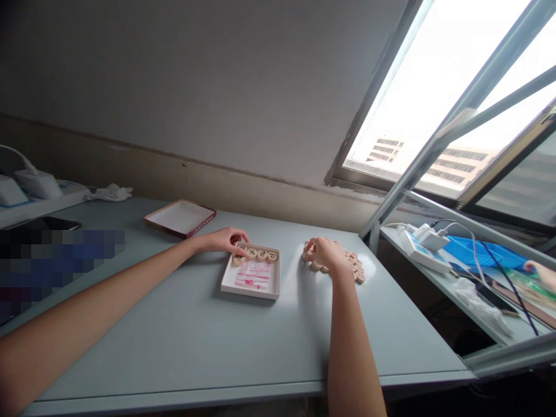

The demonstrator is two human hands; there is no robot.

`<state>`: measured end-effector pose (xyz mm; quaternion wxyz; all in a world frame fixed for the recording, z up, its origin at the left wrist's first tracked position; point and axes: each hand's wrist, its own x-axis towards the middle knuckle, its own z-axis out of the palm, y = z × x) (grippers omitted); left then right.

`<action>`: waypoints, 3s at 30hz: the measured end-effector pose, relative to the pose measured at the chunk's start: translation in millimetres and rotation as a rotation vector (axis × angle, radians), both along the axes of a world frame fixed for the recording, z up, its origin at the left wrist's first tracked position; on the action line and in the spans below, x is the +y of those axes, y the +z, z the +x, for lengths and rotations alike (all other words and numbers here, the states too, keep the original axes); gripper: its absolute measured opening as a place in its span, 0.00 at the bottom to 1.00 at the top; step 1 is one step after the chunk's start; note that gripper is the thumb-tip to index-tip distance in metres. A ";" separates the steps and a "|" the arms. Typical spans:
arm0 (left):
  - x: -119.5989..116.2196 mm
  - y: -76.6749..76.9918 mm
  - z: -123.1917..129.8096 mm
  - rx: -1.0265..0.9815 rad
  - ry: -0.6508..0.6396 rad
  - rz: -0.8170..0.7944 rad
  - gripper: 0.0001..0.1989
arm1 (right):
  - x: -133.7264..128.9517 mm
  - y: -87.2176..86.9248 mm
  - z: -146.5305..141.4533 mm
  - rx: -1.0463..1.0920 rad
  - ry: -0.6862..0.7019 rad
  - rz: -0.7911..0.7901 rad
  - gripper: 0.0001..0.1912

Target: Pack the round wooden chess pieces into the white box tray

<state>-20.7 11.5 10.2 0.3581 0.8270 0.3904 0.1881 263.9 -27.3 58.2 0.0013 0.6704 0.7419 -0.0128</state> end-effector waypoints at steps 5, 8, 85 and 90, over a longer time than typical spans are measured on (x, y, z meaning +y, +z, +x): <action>0.9 -0.6 0.2 -0.032 0.002 -0.001 0.19 | -4.0 10.5 -23.2 0.336 0.247 -0.039 0.13; 1.7 -1.1 0.3 -0.029 -0.014 0.007 0.18 | -8.6 11.8 -52.8 0.385 0.429 -0.096 0.13; 1.5 -6.5 2.5 -0.107 0.023 0.074 0.14 | -11.5 -5.3 -79.2 0.163 0.489 -0.062 0.08; 1.5 -7.1 2.6 -0.129 0.013 0.044 0.15 | -2.5 -3.5 -66.2 0.208 0.507 -0.049 0.05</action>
